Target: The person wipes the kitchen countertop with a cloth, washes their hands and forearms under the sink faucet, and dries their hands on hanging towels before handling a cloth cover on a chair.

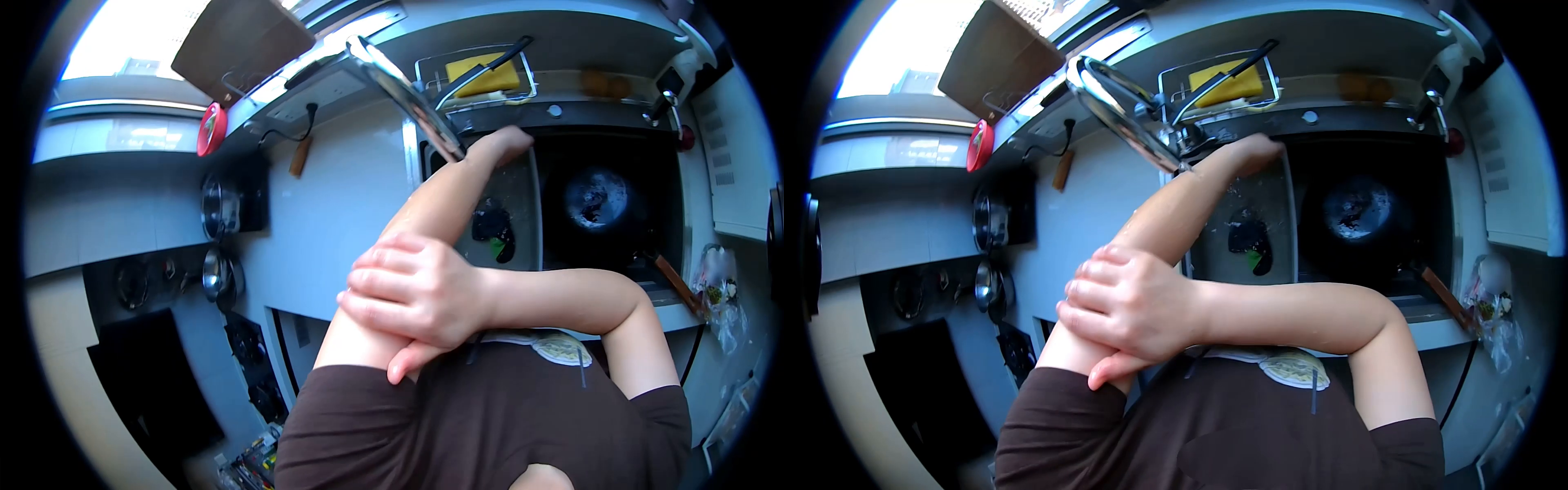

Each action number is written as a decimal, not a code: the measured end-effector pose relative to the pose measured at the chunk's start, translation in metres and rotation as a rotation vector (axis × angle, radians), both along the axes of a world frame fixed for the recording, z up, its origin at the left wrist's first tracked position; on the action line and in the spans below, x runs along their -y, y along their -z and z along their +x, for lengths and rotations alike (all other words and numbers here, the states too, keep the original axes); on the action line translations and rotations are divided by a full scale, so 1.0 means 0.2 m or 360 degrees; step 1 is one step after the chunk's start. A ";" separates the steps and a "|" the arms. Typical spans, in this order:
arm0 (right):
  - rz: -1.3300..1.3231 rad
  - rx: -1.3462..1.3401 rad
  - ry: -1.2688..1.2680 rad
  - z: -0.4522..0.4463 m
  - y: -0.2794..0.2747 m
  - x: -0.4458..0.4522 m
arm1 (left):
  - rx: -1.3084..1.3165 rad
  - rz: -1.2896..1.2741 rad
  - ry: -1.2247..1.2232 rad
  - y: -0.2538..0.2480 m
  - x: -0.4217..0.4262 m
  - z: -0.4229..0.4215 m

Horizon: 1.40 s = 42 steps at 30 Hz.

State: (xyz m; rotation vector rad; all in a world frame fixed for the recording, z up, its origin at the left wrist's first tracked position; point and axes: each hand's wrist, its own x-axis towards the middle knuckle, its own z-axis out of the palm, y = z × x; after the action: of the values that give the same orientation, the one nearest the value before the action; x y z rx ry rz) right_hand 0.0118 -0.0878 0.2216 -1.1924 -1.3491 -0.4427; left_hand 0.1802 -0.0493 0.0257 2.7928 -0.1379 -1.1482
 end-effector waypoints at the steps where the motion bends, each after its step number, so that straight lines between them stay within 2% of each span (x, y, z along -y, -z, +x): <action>1: 0.0038 0.0030 0.0024 0.02 0.03 -0.02 | 0.0053 -0.0035 -0.0031 0.02 -0.01 0.01; 4: 0.0058 0.0236 0.0206 0.12 0.15 -0.03 | 0.0242 -0.0124 -0.0060 0.12 0.00 0.04; 5: 0.0031 0.0284 0.0278 0.15 0.18 -0.01 | 0.0252 -0.0057 -0.0097 -0.13 0.05 -0.05; 6: 0.0023 0.0293 0.0286 0.18 0.22 0.00 | 0.0260 -0.0066 -0.0089 -0.16 0.05 -0.07; 8: -0.0098 0.0286 0.0492 0.23 0.32 0.02 | 0.0337 0.0101 0.0256 -0.20 0.04 -0.10; 10: -0.0179 0.0097 0.0445 0.31 0.42 0.06 | 0.0349 0.0167 0.0362 -0.21 0.04 -0.09; 11: -0.0234 -0.0091 0.0473 0.36 0.52 0.08 | 0.0333 0.0279 0.0587 -0.18 0.04 -0.09; 12: -0.0624 -0.0187 0.0728 0.41 0.63 0.12 | 0.0316 0.0397 0.0810 -0.17 0.02 -0.07; 14: -0.0353 -0.0285 0.0860 0.58 0.72 0.18 | 0.0336 0.0438 0.1016 -0.17 -0.02 -0.09; 16: -0.0495 -0.0591 0.0698 0.56 0.72 0.19 | 0.0395 0.0420 0.1164 -0.18 -0.04 -0.13; 18: -0.0579 -0.0620 0.0670 0.53 0.68 0.18 | 0.0420 0.0397 0.1252 -0.18 -0.05 -0.15; 20: -0.0373 -0.1728 0.0121 0.47 0.63 0.14 | 0.0449 0.0376 0.1316 -0.19 -0.06 -0.17; 24: -0.0411 -0.1579 -0.0008 0.37 0.56 0.10 | 0.0487 0.0337 0.1428 -0.23 -0.08 -0.23; 25: -0.0422 -0.1309 -0.0001 0.36 0.53 0.09 | 0.0491 0.0330 0.1447 -0.24 -0.08 -0.24; 26: -0.0426 -0.1308 -0.0029 0.34 0.49 0.08 | 0.0491 0.0327 0.1463 -0.25 -0.08 -0.26; 28: -0.0304 -0.1035 -0.0149 0.29 0.39 0.06 | 0.0500 0.0311 0.1504 -0.27 -0.08 -0.27; 32: -0.0371 -0.0642 -0.0387 0.19 0.17 0.06 | 0.0521 0.0275 0.1587 -0.29 -0.07 -0.27; 34: -0.0360 -0.0260 -0.0401 0.08 0.02 0.04 | 0.0533 0.0257 0.1613 -0.28 -0.05 -0.23; 36: -0.0173 -0.0018 -0.0373 0.00 -0.07 0.02 | 0.0583 0.0202 0.1635 -0.22 -0.05 -0.21; 38: -0.0007 0.0016 -0.0283 0.00 -0.04 0.02 | 0.0686 0.0160 0.1585 -0.10 -0.06 -0.18; 39: -0.0030 0.0023 -0.0247 0.01 0.00 0.01 | 0.0693 0.0138 0.1534 -0.09 -0.07 -0.17; 41: 0.0275 0.0186 0.0005 0.03 0.10 -0.01 | 0.0760 0.0117 0.1455 -0.10 -0.09 -0.18; 42: 0.0261 0.0193 0.0023 0.05 0.14 -0.02 | 0.0774 0.0120 0.1427 -0.10 -0.10 -0.18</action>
State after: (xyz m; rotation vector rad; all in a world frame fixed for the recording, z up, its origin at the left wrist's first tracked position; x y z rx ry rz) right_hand 0.0214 -0.0844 0.1929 -1.0541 -1.3801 -0.6322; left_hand 0.1440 -0.0292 0.0460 3.0582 -1.5221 -0.5007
